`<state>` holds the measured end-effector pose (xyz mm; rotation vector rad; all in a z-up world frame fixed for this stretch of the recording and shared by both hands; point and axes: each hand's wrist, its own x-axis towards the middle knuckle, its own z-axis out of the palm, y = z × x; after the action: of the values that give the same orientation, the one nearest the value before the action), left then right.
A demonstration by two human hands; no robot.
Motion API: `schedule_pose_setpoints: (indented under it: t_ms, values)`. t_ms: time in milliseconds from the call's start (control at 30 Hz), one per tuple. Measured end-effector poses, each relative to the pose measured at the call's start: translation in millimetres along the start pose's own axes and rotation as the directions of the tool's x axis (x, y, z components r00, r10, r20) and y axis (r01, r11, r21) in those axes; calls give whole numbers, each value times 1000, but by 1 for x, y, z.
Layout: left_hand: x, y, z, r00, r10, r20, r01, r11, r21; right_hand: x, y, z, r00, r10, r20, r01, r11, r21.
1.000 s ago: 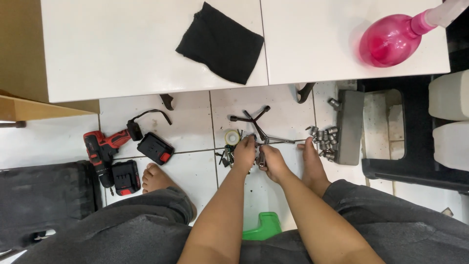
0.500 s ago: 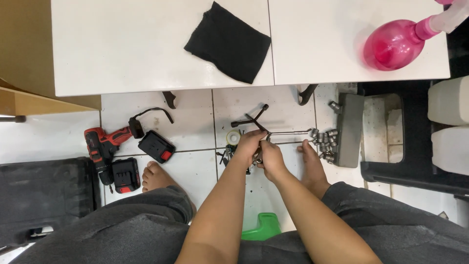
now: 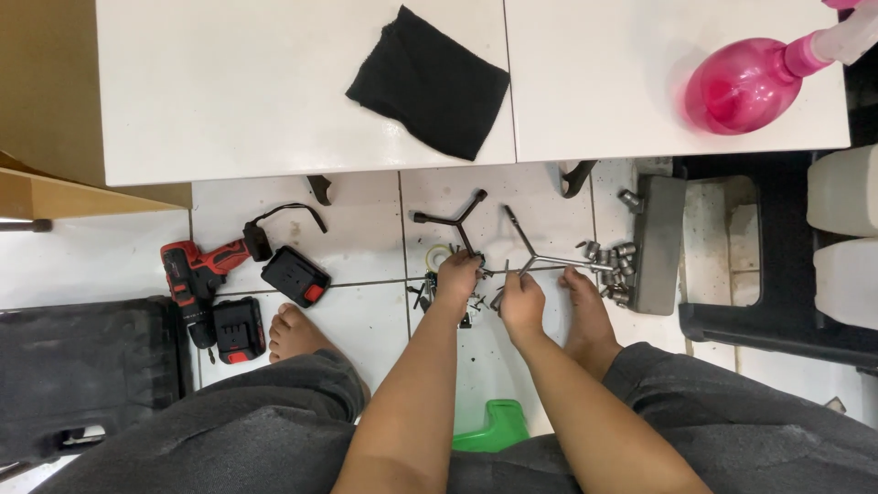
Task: The person wipes various tools with a black cloth, including a wrench, pliers, scissors, a utility knife, and a T-handle hex key. They place the cleaned tools into a wooden organizer on the table and wipe the table surface.
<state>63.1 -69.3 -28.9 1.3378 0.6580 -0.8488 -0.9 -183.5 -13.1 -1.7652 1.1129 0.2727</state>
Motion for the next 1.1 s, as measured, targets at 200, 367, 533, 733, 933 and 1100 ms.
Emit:
schedule_pose_setpoints:
  t_ms: [200, 367, 533, 733, 933, 1100]
  values:
    - [-19, 14, 2, 1000, -3, 5, 3, 997, 79, -15, -8, -8, 999, -16, 41, 13, 997, 74]
    - [-44, 35, 3, 1000, -5, -29, 9, 993, 118, 16, 26, 8, 985, -143, 100, 143, 990, 1]
    - [-72, 60, 7, 988, -79, 131, 78, 997, 13, -10, 7, 13, 951, -263, 162, 281, 955, -95]
    - [-86, 57, 2, 985, 152, 84, -155, 987, 37, -26, -7, 13, 862, -403, 308, 482, 840, -251]
    - [-61, 13, -34, 996, 85, -29, -89, 983, -163, -31, -25, 10, 662, -738, 130, 739, 615, -274]
    - [-108, 28, -62, 971, 133, -197, -130, 991, 30, -60, -110, 8, 290, -953, 86, 955, 283, -90]
